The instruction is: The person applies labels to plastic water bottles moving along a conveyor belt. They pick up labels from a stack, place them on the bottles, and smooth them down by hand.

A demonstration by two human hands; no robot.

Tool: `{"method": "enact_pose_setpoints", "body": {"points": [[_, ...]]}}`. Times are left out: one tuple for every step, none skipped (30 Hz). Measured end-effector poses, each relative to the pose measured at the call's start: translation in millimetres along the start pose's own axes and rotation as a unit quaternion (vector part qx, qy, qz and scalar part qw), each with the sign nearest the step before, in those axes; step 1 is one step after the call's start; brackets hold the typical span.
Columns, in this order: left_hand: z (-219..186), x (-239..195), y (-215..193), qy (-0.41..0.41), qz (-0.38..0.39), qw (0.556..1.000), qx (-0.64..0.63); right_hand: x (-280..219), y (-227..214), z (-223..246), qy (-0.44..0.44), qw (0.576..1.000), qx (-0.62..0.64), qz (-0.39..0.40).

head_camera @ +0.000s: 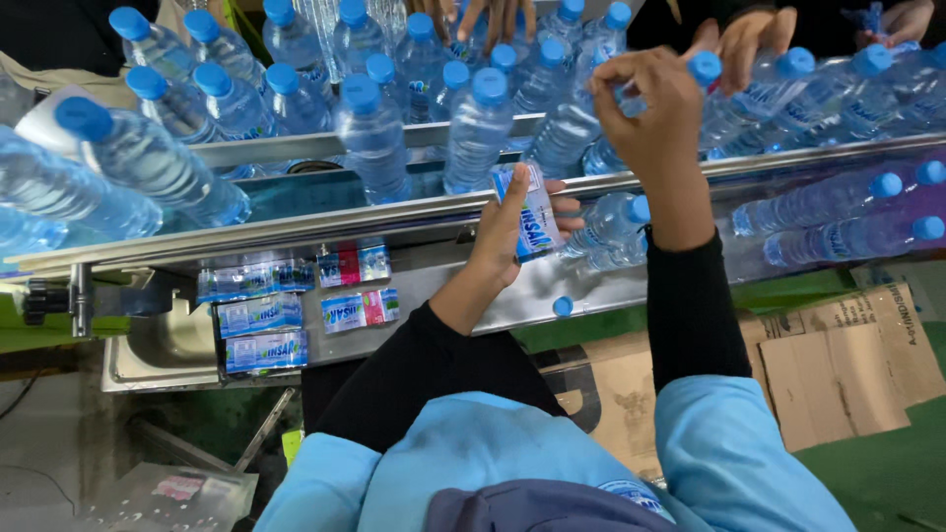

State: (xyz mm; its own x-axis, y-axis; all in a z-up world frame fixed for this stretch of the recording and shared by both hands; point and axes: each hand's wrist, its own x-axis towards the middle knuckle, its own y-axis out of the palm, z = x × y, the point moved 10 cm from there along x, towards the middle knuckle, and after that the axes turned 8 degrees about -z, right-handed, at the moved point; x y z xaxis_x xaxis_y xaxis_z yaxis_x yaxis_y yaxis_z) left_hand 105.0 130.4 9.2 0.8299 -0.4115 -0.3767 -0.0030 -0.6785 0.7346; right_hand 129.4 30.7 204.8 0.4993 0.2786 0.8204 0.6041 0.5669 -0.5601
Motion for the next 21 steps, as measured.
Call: {"method": "enact_pose_setpoints", "body": {"points": [[-3, -3, -1, 0.001, -0.001, 1.0, -0.001, 1, 1, -8, -0.001, 1.0, 0.001, 0.0], [-7, -5, -2, 0.005, -0.001, 1.0, 0.004, 2, -5, -4, -0.068, 0.997, -0.025, -0.036], [-10, -8, -3, 0.008, -0.001, 1.0, 0.008, 1, -10, 1, -0.135, 0.987, -0.051, -0.072], [-9, -9, -5, 0.008, -0.002, 1.0, 0.007, -12, -9, 2, -0.135, 0.987, -0.051, -0.071], [-8, -9, -7, 0.004, 0.001, 1.0, -0.005, -21, -4, -16, -0.03, 0.998, -0.022, -0.041], [-8, -9, -8, 0.001, 0.003, 1.0, -0.017, -33, 3, -35, 0.074, 0.997, 0.007, -0.009], [-2, -4, -15, 0.001, 0.003, 1.0, -0.018, -43, 0, -35, 0.073, 0.997, 0.008, -0.009], [4, 0, -20, -0.004, 0.015, 0.999, -0.049, -58, 1, -53, 0.169, 0.985, 0.019, 0.006], [10, 5, -25, -0.009, 0.027, 0.997, -0.078, -76, 2, -70, 0.263, 0.964, 0.029, 0.022], [10, 2, -25, -0.007, 0.025, 0.996, -0.081, -83, 0, -71, 0.262, 0.964, 0.031, 0.025], [5, -2, -27, 0.019, 0.014, 0.998, -0.059, -92, 1, -76, 0.282, 0.958, 0.034, 0.046], [-2, -4, -28, 0.047, 0.003, 0.998, -0.038, -99, 3, -81, 0.3, 0.951, 0.039, 0.067], [-3, -5, -29, 0.05, 0.001, 0.998, -0.04, -100, 2, -82, 0.296, 0.952, 0.041, 0.069], [-5, -7, -32, 0.061, 0.001, 0.997, -0.042, -104, 0, -84, 0.303, 0.95, 0.021, 0.075], [-7, -10, -34, 0.072, 0.0, 0.996, -0.044, -107, -2, -85, 0.309, 0.948, 0.002, 0.08], [-15, -15, -33, 0.076, -0.002, 0.996, -0.047, -108, -1, -86, 0.305, 0.949, 0.005, 0.082], [-21, -20, -36, 0.08, -0.031, 0.996, -0.031, -111, -2, -93, 0.33, 0.941, -0.001, 0.069], [-28, -25, -41, 0.083, -0.06, 0.995, -0.013, -116, -3, -99, 0.357, 0.933, -0.006, 0.056], [-35, -29, -46, 0.087, -0.063, 0.994, -0.015, -123, -1, -100, 0.354, 0.934, -0.002, 0.057], [-46, -34, -49, 0.118, -0.061, 0.991, 0.006, -127, -9, -101, 0.333, 0.941, -0.052, 0.028], [-57, -39, -52, 0.149, -0.06, 0.987, 0.026, -132, -17, -100, 0.312, 0.945, -0.101, -0.002]]}}
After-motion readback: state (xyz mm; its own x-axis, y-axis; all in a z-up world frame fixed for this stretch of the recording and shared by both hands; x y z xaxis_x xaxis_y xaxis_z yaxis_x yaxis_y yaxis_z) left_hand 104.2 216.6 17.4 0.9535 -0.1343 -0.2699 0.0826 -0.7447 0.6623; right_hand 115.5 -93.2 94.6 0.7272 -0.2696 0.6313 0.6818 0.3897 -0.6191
